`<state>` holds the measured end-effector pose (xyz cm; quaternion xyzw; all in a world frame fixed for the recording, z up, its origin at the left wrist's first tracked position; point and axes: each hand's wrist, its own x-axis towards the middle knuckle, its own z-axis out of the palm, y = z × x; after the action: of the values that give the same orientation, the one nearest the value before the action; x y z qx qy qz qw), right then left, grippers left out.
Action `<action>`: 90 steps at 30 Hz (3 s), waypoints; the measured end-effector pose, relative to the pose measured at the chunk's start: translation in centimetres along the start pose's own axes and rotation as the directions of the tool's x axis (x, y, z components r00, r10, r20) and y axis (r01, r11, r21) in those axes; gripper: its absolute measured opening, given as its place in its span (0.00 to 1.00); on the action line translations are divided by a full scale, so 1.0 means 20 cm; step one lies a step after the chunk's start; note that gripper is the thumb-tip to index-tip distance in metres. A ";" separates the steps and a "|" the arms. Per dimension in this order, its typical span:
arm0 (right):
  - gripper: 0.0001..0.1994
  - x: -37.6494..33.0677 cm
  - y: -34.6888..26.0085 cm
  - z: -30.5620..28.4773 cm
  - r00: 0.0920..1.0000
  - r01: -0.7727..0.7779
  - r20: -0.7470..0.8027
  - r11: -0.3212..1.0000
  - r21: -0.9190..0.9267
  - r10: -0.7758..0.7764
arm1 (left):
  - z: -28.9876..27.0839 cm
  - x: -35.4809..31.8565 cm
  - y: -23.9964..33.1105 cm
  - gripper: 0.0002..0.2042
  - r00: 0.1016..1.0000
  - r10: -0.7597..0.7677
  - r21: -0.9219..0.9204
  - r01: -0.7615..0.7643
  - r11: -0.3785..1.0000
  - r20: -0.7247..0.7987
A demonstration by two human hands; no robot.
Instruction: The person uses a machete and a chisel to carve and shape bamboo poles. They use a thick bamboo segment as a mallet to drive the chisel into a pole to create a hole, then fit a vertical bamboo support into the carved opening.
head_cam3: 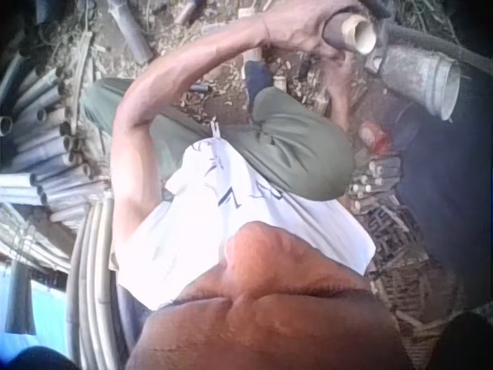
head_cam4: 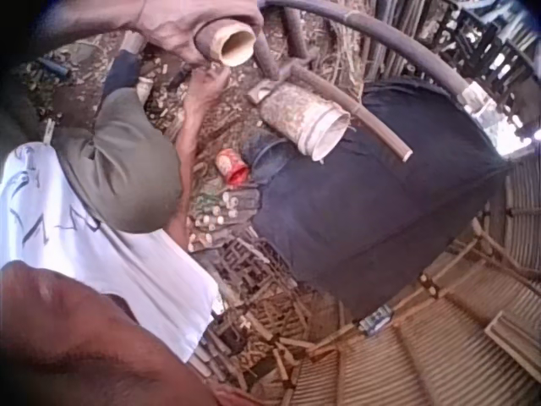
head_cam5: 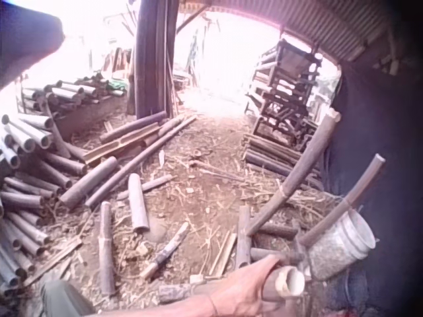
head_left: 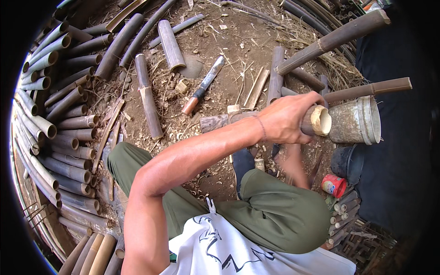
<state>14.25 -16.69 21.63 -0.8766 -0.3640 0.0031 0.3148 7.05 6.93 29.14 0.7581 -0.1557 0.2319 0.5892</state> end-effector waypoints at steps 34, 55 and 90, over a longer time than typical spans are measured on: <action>0.49 -0.22 -0.46 -0.89 0.992 0.088 -0.080 0.990 -0.107 -0.096 | -0.09 0.01 -0.04 0.25 0.970 -0.095 -0.185 0.138 0.973 0.225; 0.54 -0.34 -0.15 -0.56 0.998 -0.032 0.054 0.999 0.003 0.032 | -0.07 -0.03 -0.08 0.26 0.954 -0.210 -0.087 0.233 0.969 0.213; 0.19 -0.06 0.42 0.38 0.714 -0.698 0.687 0.054 0.714 0.138 | 0.04 -0.20 -0.20 0.28 0.885 -0.437 -0.073 0.452 0.889 0.159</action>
<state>16.87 -17.81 10.71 -0.5199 -0.0549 0.5208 0.6748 5.84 6.93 23.62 0.7550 -0.0305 0.0289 0.6544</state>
